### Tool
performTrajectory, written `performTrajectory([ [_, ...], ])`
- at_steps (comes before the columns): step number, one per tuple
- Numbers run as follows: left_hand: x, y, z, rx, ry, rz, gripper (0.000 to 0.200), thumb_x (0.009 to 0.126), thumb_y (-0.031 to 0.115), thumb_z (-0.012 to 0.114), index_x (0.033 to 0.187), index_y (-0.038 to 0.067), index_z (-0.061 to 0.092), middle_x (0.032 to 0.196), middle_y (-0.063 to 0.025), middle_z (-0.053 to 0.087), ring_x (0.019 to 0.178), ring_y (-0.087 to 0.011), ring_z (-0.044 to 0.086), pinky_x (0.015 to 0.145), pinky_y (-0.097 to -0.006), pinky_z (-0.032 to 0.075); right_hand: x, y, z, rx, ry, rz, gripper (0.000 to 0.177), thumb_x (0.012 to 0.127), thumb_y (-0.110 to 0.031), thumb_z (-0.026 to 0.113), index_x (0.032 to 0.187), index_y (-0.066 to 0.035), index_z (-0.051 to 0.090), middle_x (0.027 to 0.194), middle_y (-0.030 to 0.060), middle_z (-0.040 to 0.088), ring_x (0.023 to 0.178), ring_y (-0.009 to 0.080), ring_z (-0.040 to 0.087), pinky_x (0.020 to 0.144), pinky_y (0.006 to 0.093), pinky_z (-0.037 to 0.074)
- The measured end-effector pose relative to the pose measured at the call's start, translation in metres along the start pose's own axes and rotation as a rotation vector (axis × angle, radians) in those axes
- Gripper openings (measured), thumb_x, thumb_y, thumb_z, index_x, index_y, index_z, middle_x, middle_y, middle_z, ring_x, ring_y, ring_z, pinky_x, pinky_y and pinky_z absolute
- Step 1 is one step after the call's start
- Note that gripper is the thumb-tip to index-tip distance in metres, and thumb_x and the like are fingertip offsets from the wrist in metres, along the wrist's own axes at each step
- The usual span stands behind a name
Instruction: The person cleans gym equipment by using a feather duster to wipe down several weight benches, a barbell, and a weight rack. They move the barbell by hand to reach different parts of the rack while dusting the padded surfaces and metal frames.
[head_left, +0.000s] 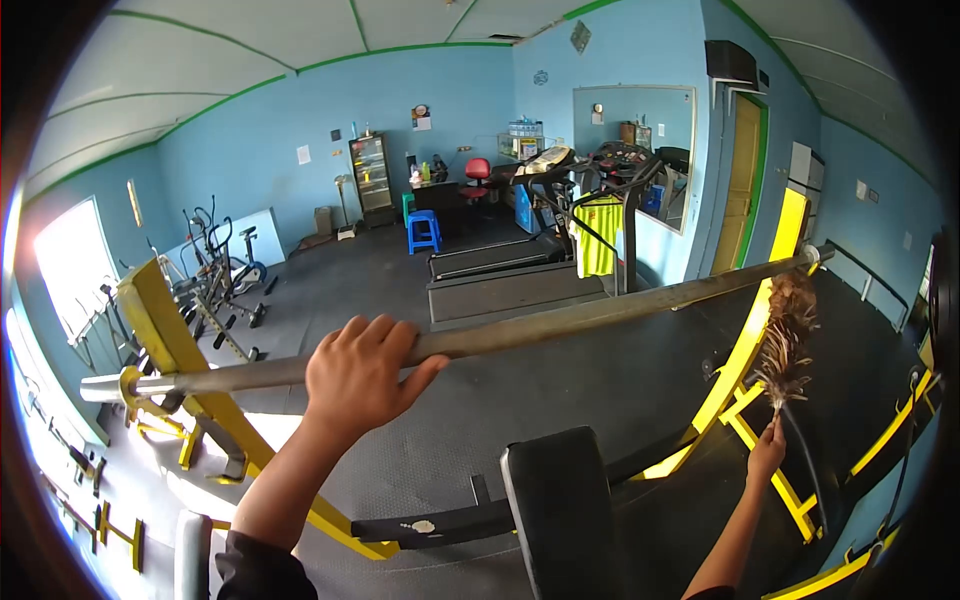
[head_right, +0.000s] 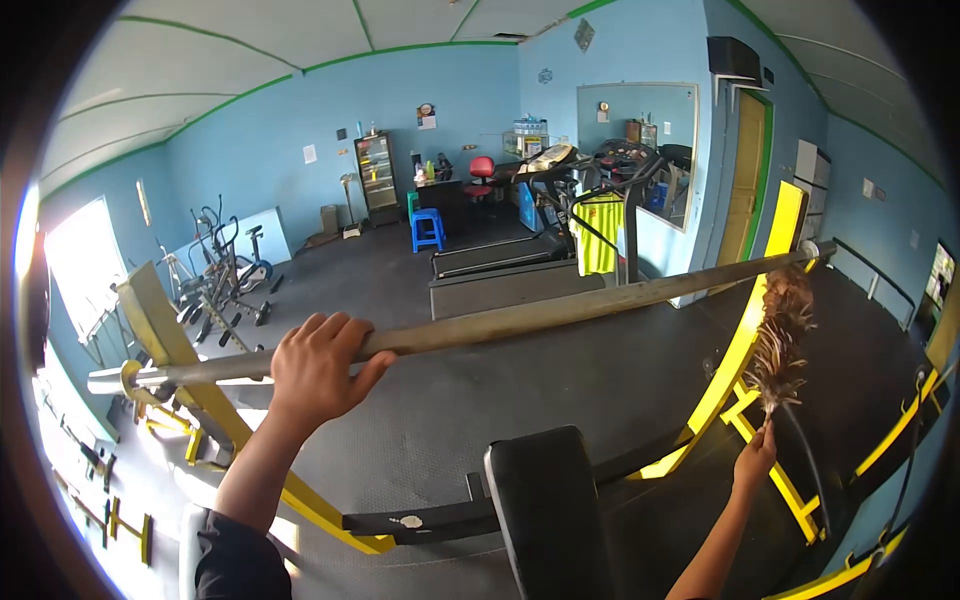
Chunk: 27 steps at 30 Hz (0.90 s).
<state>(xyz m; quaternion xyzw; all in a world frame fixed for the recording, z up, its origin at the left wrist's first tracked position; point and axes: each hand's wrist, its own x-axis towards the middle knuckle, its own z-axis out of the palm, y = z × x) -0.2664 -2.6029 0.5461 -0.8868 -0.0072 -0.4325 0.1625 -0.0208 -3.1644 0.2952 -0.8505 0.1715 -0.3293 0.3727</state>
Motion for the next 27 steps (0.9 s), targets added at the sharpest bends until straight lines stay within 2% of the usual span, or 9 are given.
performTrajectory([
  [3,-0.003,-0.003,0.000,-0.017,0.023,0.026,0.041,0.087,0.053,0.063,0.081,0.013,0.062,0.076,-0.0020,0.061,0.071,-0.0212,0.063,0.058,-0.0341,0.050,-0.028,-0.017,-0.022,0.053,-0.041,-0.131,0.041,0.105,-0.023,0.043,0.136,0.002,0.052,0.135,0.0227,0.056,0.126,0.0382,0.053,0.104,0.0405,0.043],
  [8,-0.009,-0.010,-0.001,-0.168,-0.018,0.049,0.032,0.091,0.040,0.062,0.104,0.012,0.066,0.089,-0.0044,0.065,0.085,-0.0237,0.064,0.080,-0.0380,0.050,-0.133,-0.063,-0.037,0.235,-0.144,-0.211,0.041,0.105,-0.023,0.043,0.136,0.003,0.051,0.137,0.0248,0.054,0.127,0.0346,0.053,0.105,0.0387,0.042],
  [10,-0.017,-0.016,-0.003,-0.239,0.010,0.074,0.034,0.092,0.038,0.061,0.115,0.013,0.062,0.099,-0.0069,0.064,0.094,-0.0251,0.063,0.089,-0.0407,0.047,-0.193,-0.080,-0.025,0.387,-0.145,-0.227,0.042,0.104,-0.023,0.045,0.138,0.002,0.050,0.113,0.0171,0.066,0.105,0.0270,0.064,0.088,0.0346,0.050],
  [12,-0.032,-0.021,-0.008,-0.305,0.031,0.105,0.040,0.092,0.035,0.060,0.126,0.013,0.059,0.110,-0.0095,0.064,0.104,-0.0265,0.062,0.099,-0.0434,0.043,-0.267,-0.137,-0.046,0.538,-0.402,-0.023,0.041,0.104,-0.023,0.046,0.138,-0.001,0.052,0.080,0.0013,0.056,0.070,0.0103,0.056,0.060,0.0247,0.044],
  [14,-0.054,-0.028,-0.015,-0.297,0.061,0.132,0.057,0.092,0.033,0.060,0.144,0.015,0.045,0.136,-0.0146,0.052,0.128,-0.0302,0.049,0.111,-0.0511,0.032,-0.337,-0.169,-0.045,0.759,-0.524,0.088,0.038,0.103,-0.021,0.047,0.138,-0.006,0.054,0.070,-0.0069,0.036,0.057,0.0005,0.033,0.047,0.0196,0.027],
  [16,-0.076,-0.041,-0.024,-0.293,0.043,0.108,0.060,0.092,0.033,0.060,0.146,0.016,0.041,0.143,-0.0155,0.045,0.135,-0.0314,0.042,0.113,-0.0541,0.029,-0.400,-0.213,-0.068,0.869,-0.713,0.205,0.038,0.102,-0.021,0.049,0.138,-0.009,0.054,0.069,-0.0087,0.040,0.052,-0.0017,0.035,0.040,0.0157,0.025],
  [17,-0.087,-0.050,-0.029,-0.297,0.028,0.108,0.063,0.092,0.032,0.060,0.149,0.016,0.037,0.150,-0.0164,0.037,0.141,-0.0326,0.034,0.115,-0.0571,0.025,-0.428,-0.216,-0.064,0.882,-0.769,0.185,0.038,0.102,-0.020,0.049,0.138,-0.010,0.054,0.067,-0.0088,0.039,0.049,-0.0013,0.033,0.039,0.0166,0.025],
  [21,-0.130,-0.087,-0.052,-0.259,0.033,0.069,0.063,0.092,0.032,0.060,0.149,0.017,0.037,0.153,-0.0170,0.032,0.143,-0.0342,0.031,0.114,-0.0584,0.023,-0.521,-0.242,-0.071,0.886,-0.967,0.074,0.039,0.103,-0.019,0.045,0.140,-0.009,0.052,0.062,-0.0086,0.037,0.046,-0.0001,0.031,0.040,0.0189,0.024],
  [27,-0.182,-0.124,-0.087,-0.284,-0.007,0.025,0.064,0.093,0.035,0.059,0.150,0.020,0.036,0.155,-0.0164,0.030,0.143,-0.0337,0.031,0.115,-0.0586,0.021,-0.596,-0.267,-0.095,0.589,-0.835,-0.654,0.031,0.099,-0.016,0.057,0.125,-0.001,0.061,0.083,0.0145,0.063,0.071,0.0230,0.060,0.058,0.0344,0.043],
])
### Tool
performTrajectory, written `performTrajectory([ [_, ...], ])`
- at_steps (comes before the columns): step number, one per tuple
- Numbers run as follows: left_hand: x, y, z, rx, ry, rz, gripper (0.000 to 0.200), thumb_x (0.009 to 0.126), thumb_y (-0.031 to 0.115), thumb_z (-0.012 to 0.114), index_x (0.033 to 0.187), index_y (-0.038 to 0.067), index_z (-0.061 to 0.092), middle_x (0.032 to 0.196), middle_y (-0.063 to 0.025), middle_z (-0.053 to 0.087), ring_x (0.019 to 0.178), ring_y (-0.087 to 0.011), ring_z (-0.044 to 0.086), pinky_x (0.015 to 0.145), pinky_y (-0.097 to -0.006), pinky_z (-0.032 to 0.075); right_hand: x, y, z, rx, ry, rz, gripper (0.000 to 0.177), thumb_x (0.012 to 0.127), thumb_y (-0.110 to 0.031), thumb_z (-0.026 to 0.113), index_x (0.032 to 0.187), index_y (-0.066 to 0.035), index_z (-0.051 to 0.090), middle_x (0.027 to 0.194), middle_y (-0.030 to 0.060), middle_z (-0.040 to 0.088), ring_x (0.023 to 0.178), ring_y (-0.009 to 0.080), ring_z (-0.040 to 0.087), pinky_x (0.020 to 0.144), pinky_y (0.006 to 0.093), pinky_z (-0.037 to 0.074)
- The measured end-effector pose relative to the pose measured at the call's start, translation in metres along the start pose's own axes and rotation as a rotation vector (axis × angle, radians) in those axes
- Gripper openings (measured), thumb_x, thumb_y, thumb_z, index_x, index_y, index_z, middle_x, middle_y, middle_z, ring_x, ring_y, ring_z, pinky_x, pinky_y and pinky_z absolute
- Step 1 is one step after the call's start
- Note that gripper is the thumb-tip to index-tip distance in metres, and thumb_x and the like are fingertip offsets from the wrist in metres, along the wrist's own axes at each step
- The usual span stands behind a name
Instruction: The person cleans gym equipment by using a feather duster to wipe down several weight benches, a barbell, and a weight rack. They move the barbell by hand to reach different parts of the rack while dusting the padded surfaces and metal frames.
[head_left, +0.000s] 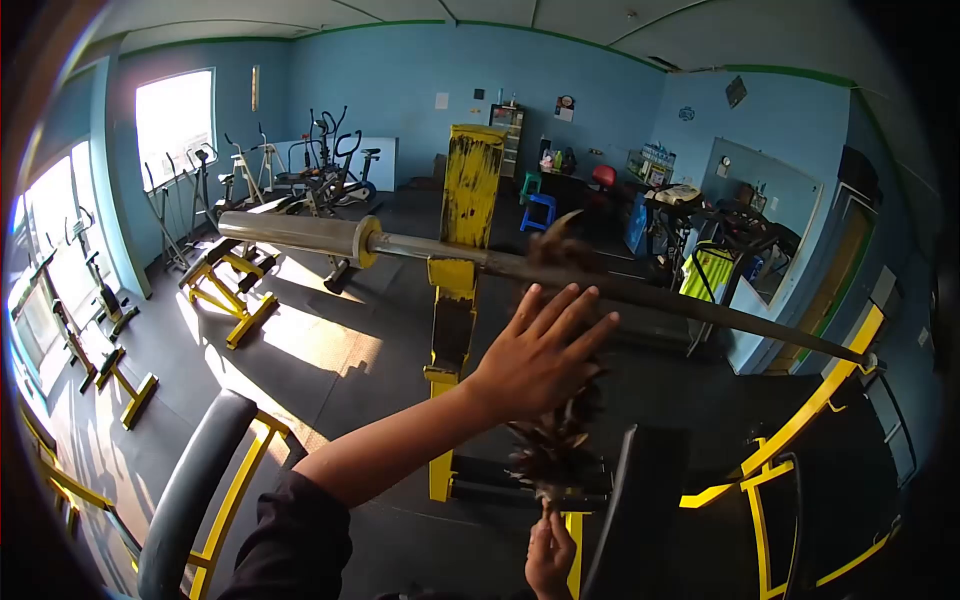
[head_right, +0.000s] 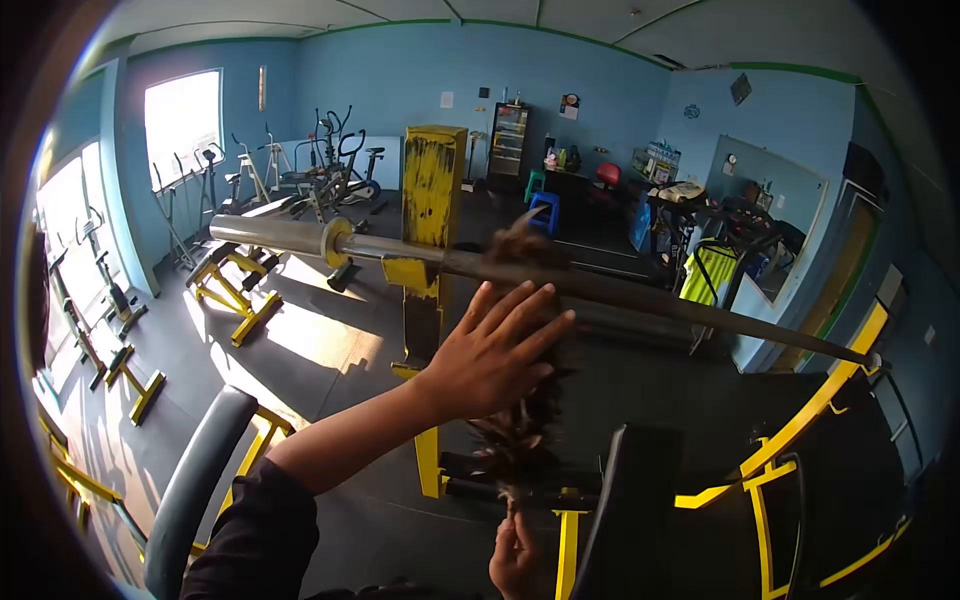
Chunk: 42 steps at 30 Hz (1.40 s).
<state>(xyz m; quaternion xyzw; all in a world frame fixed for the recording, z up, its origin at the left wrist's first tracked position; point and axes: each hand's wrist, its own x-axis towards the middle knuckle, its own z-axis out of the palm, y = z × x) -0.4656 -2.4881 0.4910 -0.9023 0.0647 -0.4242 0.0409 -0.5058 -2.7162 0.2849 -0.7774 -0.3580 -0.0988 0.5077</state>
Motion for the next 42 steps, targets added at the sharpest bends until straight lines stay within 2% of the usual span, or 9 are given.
performTrajectory([
  [3,-0.022,-0.011,-0.014,0.002,-0.018,-0.010,0.061,0.093,0.037,0.059,0.149,0.020,0.039,0.152,-0.0148,0.036,0.141,-0.0326,0.034,0.115,-0.0581,0.022,-0.024,0.026,0.032,-0.020,0.030,-0.117,0.031,0.097,-0.020,0.062,0.123,-0.003,0.064,0.092,0.0148,0.069,0.076,0.0279,0.064,0.061,0.0375,0.046],
  [5,-0.026,-0.012,-0.013,0.011,-0.057,-0.028,0.055,0.093,0.036,0.059,0.144,0.020,0.046,0.144,-0.0123,0.045,0.137,-0.0316,0.040,0.115,-0.0572,0.024,-0.048,0.060,0.049,0.268,-0.064,0.237,0.039,0.101,-0.021,0.054,0.129,0.006,0.057,0.089,0.0038,0.066,0.069,0.0046,0.057,0.061,0.0196,0.045],
  [10,-0.011,0.010,0.003,-0.096,0.097,0.121,0.047,0.077,0.016,0.068,0.123,0.016,0.060,0.121,-0.0075,0.058,0.117,-0.0285,0.055,0.109,-0.0544,0.033,-0.103,0.181,0.049,0.389,0.338,0.679,0.035,0.101,-0.023,0.053,0.126,0.000,0.061,0.098,0.0075,0.069,0.084,0.0104,0.062,0.074,0.0255,0.049],
  [11,-0.003,0.019,0.011,-0.148,0.103,0.183,0.047,0.077,0.016,0.068,0.123,0.016,0.060,0.121,-0.0075,0.058,0.117,-0.0285,0.055,0.109,-0.0544,0.033,-0.093,0.168,0.016,0.524,0.389,0.652,0.028,0.100,-0.018,0.056,0.122,-0.002,0.063,0.069,-0.0055,0.047,0.060,0.0027,0.043,0.052,0.0208,0.034],
  [13,0.014,0.043,0.028,-0.143,0.106,0.167,0.044,0.076,0.015,0.069,0.119,0.015,0.061,0.117,-0.0085,0.058,0.112,-0.0296,0.056,0.106,-0.0543,0.036,-0.090,0.180,-0.031,0.343,0.498,0.591,0.031,0.101,-0.018,0.053,0.127,-0.003,0.061,0.068,-0.0057,0.046,0.059,0.0028,0.042,0.052,0.0204,0.034],
  [21,0.154,0.179,0.108,-0.285,0.088,0.348,0.048,0.077,0.016,0.069,0.123,0.012,0.056,0.122,-0.0131,0.052,0.112,-0.0353,0.053,0.100,-0.0479,0.041,-0.047,0.259,-0.239,0.106,0.837,0.333,0.050,0.095,0.002,0.043,0.145,0.004,0.041,0.076,-0.0023,0.051,0.071,0.0057,0.049,0.073,0.0211,0.044],
  [29,0.314,0.284,0.209,-0.201,0.074,0.418,0.057,0.079,0.021,0.070,0.132,0.013,0.049,0.128,-0.0151,0.048,0.118,-0.0352,0.049,0.101,-0.0464,0.041,0.009,0.346,-0.453,-0.176,0.951,0.350,0.027,0.103,-0.013,0.045,0.129,-0.004,0.045,0.080,0.0051,0.061,0.077,0.0147,0.061,0.079,0.0300,0.047],
  [35,0.391,0.327,0.273,-0.064,-0.114,0.370,0.056,0.082,0.028,0.068,0.132,0.012,0.050,0.123,-0.0136,0.054,0.117,-0.0295,0.053,0.097,-0.0445,0.045,0.087,0.402,-0.594,-0.491,1.034,0.457,0.036,0.101,-0.019,0.048,0.132,-0.004,0.057,0.128,0.0220,0.061,0.117,0.0389,0.058,0.097,0.0398,0.047],
  [42,0.403,0.344,0.310,0.072,-0.296,0.179,0.043,0.092,0.041,0.062,0.118,0.008,0.054,0.089,-0.0119,0.068,0.077,-0.0316,0.069,0.069,-0.0439,0.056,0.185,0.503,-0.708,-0.520,0.978,0.390,0.034,0.098,-0.016,0.051,0.130,-0.005,0.059,0.118,0.0209,0.065,0.110,0.0377,0.062,0.091,0.0398,0.050],
])
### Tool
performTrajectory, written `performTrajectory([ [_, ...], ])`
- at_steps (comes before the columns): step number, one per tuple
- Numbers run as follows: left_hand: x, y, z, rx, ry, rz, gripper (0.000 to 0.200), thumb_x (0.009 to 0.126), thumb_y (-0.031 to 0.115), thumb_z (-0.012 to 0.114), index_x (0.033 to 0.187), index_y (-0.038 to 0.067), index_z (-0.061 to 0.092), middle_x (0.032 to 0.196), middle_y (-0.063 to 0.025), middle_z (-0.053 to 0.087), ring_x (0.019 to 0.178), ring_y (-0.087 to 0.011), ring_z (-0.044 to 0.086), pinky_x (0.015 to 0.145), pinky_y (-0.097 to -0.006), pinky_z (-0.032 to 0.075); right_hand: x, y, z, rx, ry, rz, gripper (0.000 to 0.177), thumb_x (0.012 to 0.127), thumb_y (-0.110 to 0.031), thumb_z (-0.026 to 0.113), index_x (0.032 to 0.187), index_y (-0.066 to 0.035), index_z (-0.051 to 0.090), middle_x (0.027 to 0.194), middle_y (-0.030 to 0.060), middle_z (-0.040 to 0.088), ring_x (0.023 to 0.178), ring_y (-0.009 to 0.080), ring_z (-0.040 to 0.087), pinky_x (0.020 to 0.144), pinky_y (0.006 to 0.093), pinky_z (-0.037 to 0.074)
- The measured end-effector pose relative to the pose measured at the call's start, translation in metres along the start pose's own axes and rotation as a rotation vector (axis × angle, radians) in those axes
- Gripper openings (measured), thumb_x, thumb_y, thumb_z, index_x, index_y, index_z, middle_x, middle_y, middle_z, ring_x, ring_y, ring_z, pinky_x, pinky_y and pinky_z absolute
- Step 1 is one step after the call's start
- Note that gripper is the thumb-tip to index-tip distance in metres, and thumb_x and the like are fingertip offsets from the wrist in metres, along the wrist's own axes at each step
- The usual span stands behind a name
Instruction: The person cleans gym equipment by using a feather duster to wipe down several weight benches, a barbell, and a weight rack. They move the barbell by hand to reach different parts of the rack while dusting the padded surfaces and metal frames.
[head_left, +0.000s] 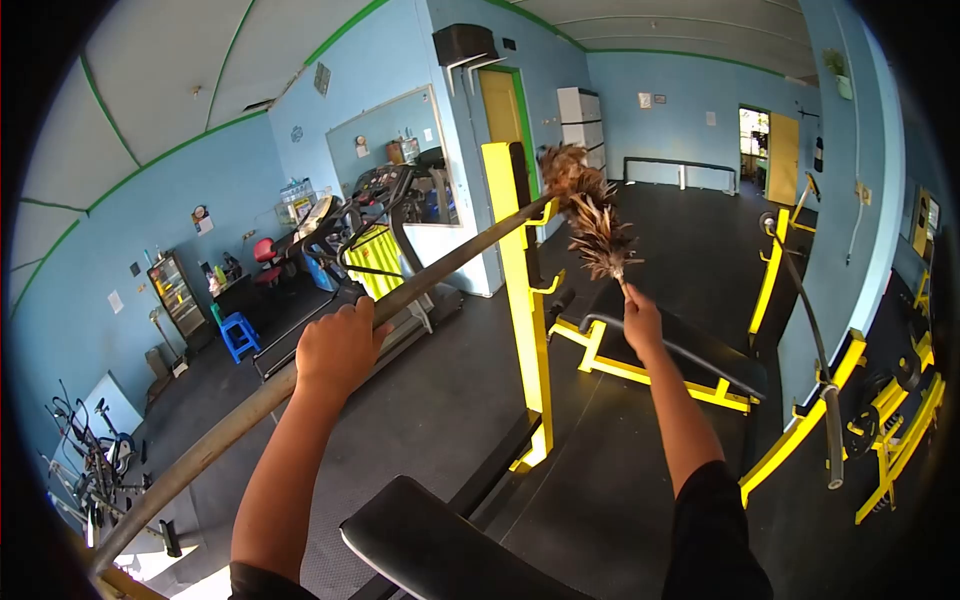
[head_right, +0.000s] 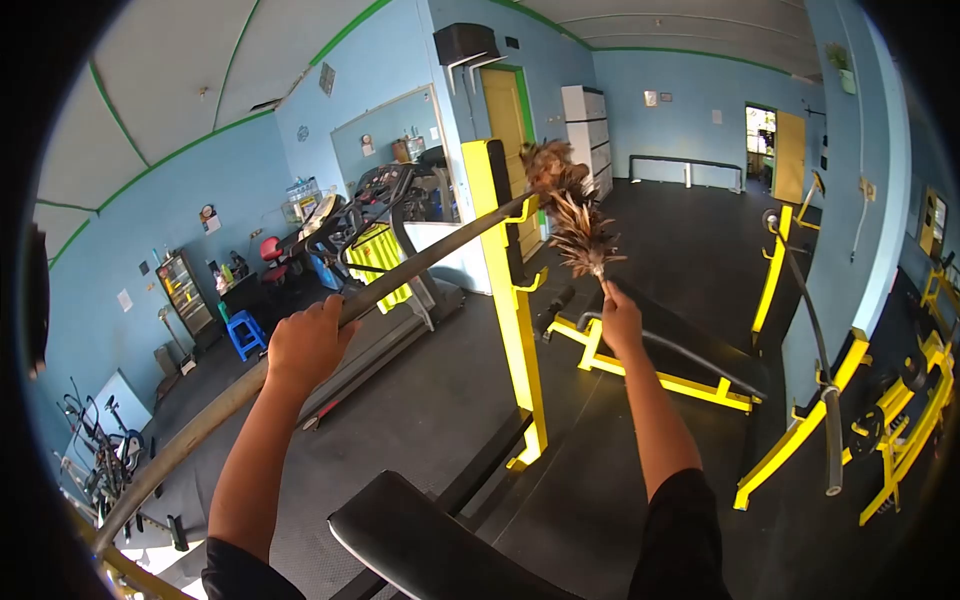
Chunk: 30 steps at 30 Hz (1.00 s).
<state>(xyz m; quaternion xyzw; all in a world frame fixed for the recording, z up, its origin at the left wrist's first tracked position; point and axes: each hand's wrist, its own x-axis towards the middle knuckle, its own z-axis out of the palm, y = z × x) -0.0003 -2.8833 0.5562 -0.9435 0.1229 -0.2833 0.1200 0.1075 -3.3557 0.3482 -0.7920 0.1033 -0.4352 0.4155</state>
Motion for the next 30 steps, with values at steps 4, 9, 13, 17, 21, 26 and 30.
performTrajectory([
  [4,-0.001,0.003,-0.002,0.059,0.016,0.008,0.039,0.093,0.042,0.060,0.110,0.007,0.055,0.086,-0.0104,0.068,0.071,-0.0304,0.070,0.061,-0.0414,0.056,0.051,-0.003,0.022,-0.245,0.057,0.041,0.036,0.095,-0.012,0.048,0.128,-0.007,0.061,0.111,0.0243,0.066,0.105,0.0410,0.062,0.090,0.0464,0.051],
  [9,-0.001,0.005,-0.002,0.088,0.052,0.006,0.042,0.092,0.042,0.061,0.115,0.008,0.056,0.085,-0.0081,0.068,0.072,-0.0285,0.069,0.061,-0.0395,0.056,0.095,0.011,0.038,-0.417,-0.040,0.209,0.037,0.096,-0.011,0.046,0.130,-0.008,0.060,0.114,0.0218,0.066,0.108,0.0388,0.062,0.089,0.0446,0.052],
  [13,-0.002,0.007,-0.006,0.097,0.031,-0.007,0.043,0.092,0.041,0.062,0.118,0.008,0.056,0.087,-0.0081,0.068,0.074,-0.0281,0.070,0.062,-0.0393,0.056,0.098,0.040,0.047,-0.373,0.016,0.045,0.034,0.097,-0.013,0.049,0.128,-0.008,0.062,0.118,0.0203,0.065,0.108,0.0378,0.062,0.089,0.0434,0.052],
  [17,-0.001,0.007,-0.005,0.085,0.014,-0.021,0.043,0.093,0.042,0.061,0.119,0.008,0.056,0.088,-0.0077,0.067,0.075,-0.0278,0.069,0.063,-0.0388,0.056,0.068,0.032,0.041,-0.235,-0.055,-0.092,0.031,0.096,-0.016,0.053,0.124,-0.011,0.065,0.113,0.0197,0.067,0.105,0.0371,0.064,0.089,0.0428,0.052],
  [21,-0.002,0.007,-0.005,0.089,0.022,-0.018,0.043,0.093,0.042,0.060,0.118,0.008,0.056,0.087,-0.0072,0.066,0.073,-0.0279,0.069,0.062,-0.0393,0.056,0.026,0.049,0.049,-0.237,0.127,0.062,0.031,0.096,-0.019,0.055,0.124,-0.011,0.065,0.111,0.0204,0.067,0.104,0.0390,0.063,0.089,0.0435,0.052],
  [26,-0.003,0.006,-0.003,0.081,0.064,-0.010,0.040,0.093,0.042,0.060,0.114,0.008,0.056,0.086,-0.0072,0.065,0.072,-0.0280,0.069,0.061,-0.0394,0.056,-0.085,0.056,0.044,-0.059,0.207,-0.009,0.031,0.099,-0.011,0.049,0.126,-0.004,0.062,0.115,0.0228,0.066,0.107,0.0373,0.064,0.089,0.0418,0.051],
  [30,-0.002,0.001,0.006,0.072,0.060,-0.007,0.037,0.093,0.041,0.061,0.109,0.009,0.056,0.086,-0.0072,0.066,0.072,-0.0272,0.069,0.061,-0.0392,0.056,-0.225,0.055,0.023,-0.194,0.070,-0.104,0.040,0.097,-0.006,0.050,0.137,-0.010,0.055,0.100,0.0213,0.067,0.090,0.0376,0.065,0.079,0.0433,0.051],
])
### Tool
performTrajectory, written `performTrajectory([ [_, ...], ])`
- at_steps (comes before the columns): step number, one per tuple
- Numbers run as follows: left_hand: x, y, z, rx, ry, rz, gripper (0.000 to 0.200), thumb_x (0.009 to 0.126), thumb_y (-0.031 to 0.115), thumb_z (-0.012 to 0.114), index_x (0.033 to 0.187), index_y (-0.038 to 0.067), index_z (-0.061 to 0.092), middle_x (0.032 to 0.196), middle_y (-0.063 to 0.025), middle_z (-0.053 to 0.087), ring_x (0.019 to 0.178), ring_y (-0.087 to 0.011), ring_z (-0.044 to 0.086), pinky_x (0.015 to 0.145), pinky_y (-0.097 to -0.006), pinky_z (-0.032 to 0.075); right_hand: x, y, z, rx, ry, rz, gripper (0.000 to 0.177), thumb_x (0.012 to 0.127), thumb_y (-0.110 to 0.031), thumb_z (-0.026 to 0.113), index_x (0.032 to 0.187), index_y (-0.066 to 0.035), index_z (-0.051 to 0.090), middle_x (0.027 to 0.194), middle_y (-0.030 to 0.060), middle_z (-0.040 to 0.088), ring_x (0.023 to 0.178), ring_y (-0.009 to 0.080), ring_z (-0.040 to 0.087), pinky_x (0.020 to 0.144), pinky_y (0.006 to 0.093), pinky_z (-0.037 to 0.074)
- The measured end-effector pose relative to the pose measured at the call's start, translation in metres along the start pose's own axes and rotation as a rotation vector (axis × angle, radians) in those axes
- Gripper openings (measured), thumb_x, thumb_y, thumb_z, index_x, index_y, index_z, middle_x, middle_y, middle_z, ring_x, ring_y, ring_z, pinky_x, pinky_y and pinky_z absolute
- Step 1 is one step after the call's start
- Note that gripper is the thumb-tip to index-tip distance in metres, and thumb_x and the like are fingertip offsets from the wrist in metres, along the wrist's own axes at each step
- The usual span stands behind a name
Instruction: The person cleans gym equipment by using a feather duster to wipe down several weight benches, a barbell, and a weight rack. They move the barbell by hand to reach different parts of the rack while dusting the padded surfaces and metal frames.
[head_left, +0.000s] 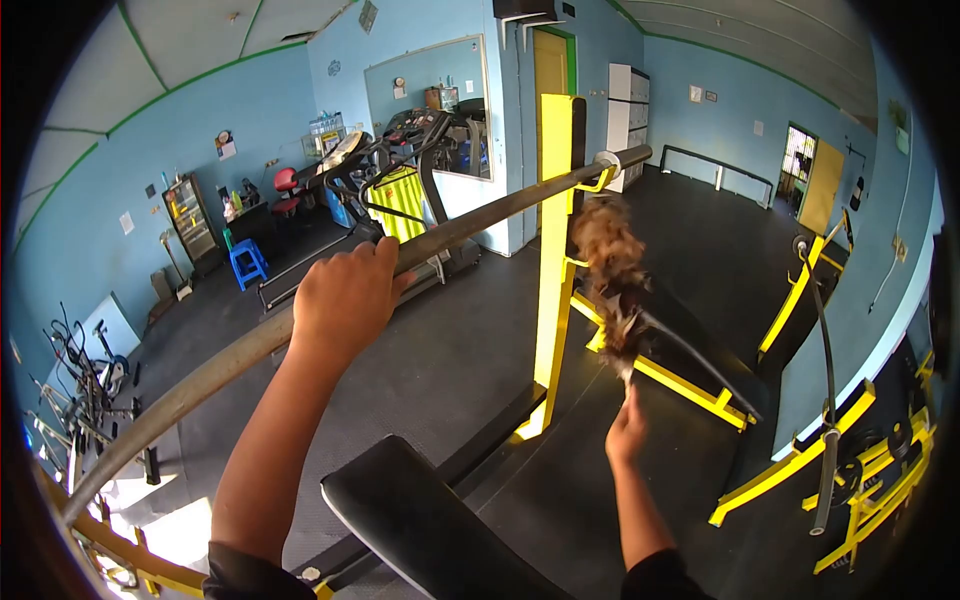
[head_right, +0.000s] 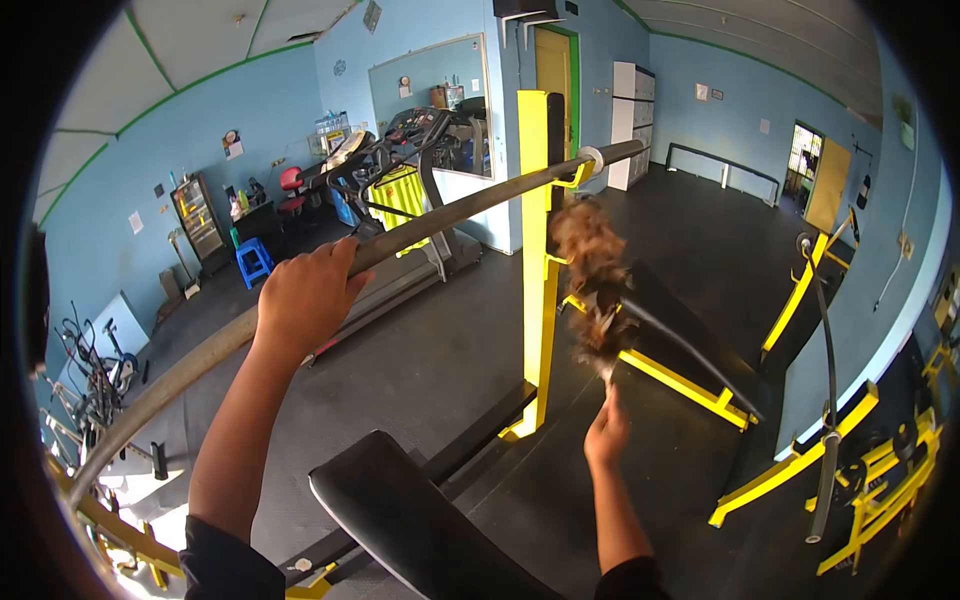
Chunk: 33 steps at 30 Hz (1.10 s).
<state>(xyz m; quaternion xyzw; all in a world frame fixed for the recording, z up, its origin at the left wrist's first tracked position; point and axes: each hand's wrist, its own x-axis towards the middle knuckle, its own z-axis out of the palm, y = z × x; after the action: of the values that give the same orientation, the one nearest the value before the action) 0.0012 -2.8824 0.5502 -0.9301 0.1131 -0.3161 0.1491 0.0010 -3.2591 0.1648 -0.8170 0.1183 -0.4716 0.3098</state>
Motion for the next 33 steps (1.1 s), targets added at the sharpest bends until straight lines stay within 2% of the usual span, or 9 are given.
performTrajectory([
  [4,0.000,-0.001,0.003,-0.012,0.022,-0.001,0.035,0.093,0.041,0.061,0.107,0.009,0.056,0.084,-0.0067,0.065,0.072,-0.0264,0.069,0.061,-0.0388,0.056,-0.031,-0.018,-0.013,-0.057,-0.068,-0.197,0.050,0.092,-0.002,0.056,0.140,-0.016,0.054,0.092,0.0139,0.063,0.084,0.0346,0.064,0.074,0.0431,0.053],
  [9,-0.001,0.001,0.000,-0.002,0.027,0.002,0.036,0.092,0.042,0.061,0.108,0.010,0.057,0.082,-0.0056,0.065,0.071,-0.0256,0.069,0.060,-0.0377,0.056,0.081,-0.064,0.011,-0.238,-0.080,-0.374,0.063,0.089,-0.003,0.058,0.145,-0.027,0.045,0.088,0.0126,0.059,0.076,0.0328,0.062,0.063,0.0434,0.053],
  [11,0.000,-0.002,0.006,0.005,0.045,0.015,0.036,0.092,0.042,0.061,0.108,0.010,0.057,0.082,-0.0055,0.065,0.071,-0.0252,0.069,0.060,-0.0372,0.055,0.137,-0.097,0.010,-0.222,-0.056,-0.345,0.069,0.087,-0.001,0.060,0.148,-0.028,0.041,0.094,0.0126,0.058,0.081,0.0324,0.062,0.066,0.0442,0.053],
  [13,0.000,-0.003,0.007,0.001,0.054,0.024,0.036,0.092,0.042,0.061,0.108,0.010,0.057,0.082,-0.0054,0.065,0.071,-0.0249,0.069,0.060,-0.0368,0.055,0.173,-0.141,-0.003,-0.290,-0.306,-0.153,0.075,0.086,0.000,0.058,0.151,-0.030,0.034,0.104,0.0147,0.057,0.089,0.0334,0.063,0.070,0.0460,0.054],
  [19,0.001,-0.003,0.007,0.024,0.043,0.007,0.035,0.092,0.043,0.061,0.104,0.010,0.056,0.079,-0.0050,0.064,0.070,-0.0235,0.068,0.059,-0.0357,0.055,0.164,-0.122,0.081,-0.161,-0.364,-0.198,0.077,0.089,-0.002,0.052,0.155,-0.032,0.023,0.114,0.0198,0.050,0.091,0.0360,0.063,0.071,0.0465,0.053],
  [20,0.000,-0.003,0.009,0.025,0.053,0.016,0.035,0.092,0.043,0.061,0.103,0.010,0.056,0.079,-0.0049,0.064,0.069,-0.0236,0.068,0.058,-0.0360,0.055,0.160,-0.124,0.098,-0.114,-0.367,-0.128,0.075,0.090,-0.001,0.051,0.155,-0.025,0.023,0.112,0.0200,0.051,0.091,0.0373,0.062,0.073,0.0468,0.053],
  [21,0.001,-0.003,0.009,0.029,0.064,0.030,0.035,0.092,0.043,0.061,0.103,0.010,0.056,0.078,-0.0049,0.064,0.068,-0.0238,0.068,0.057,-0.0364,0.055,0.152,-0.132,0.111,0.035,-0.336,-0.051,0.064,0.091,0.001,0.050,0.151,-0.008,0.027,0.112,0.0227,0.051,0.103,0.0405,0.056,0.089,0.0461,0.048],
  [23,0.000,-0.001,0.007,0.037,0.069,0.038,0.035,0.092,0.043,0.061,0.103,0.010,0.056,0.078,-0.0049,0.064,0.067,-0.0239,0.068,0.056,-0.0363,0.054,0.138,-0.116,0.170,0.155,-0.017,-0.299,0.048,0.091,0.001,0.048,0.138,0.003,0.037,0.118,0.0272,0.052,0.110,0.0437,0.054,0.094,0.0473,0.046],
  [33,0.000,-0.001,0.003,0.064,0.041,0.027,0.037,0.091,0.043,0.062,0.104,0.009,0.056,0.079,-0.0047,0.064,0.065,-0.0242,0.068,0.055,-0.0360,0.054,0.190,-0.167,0.234,0.374,0.138,-0.075,0.027,0.099,-0.008,0.043,0.122,0.007,0.045,0.115,0.0309,0.054,0.110,0.0462,0.053,0.095,0.0465,0.043],
])
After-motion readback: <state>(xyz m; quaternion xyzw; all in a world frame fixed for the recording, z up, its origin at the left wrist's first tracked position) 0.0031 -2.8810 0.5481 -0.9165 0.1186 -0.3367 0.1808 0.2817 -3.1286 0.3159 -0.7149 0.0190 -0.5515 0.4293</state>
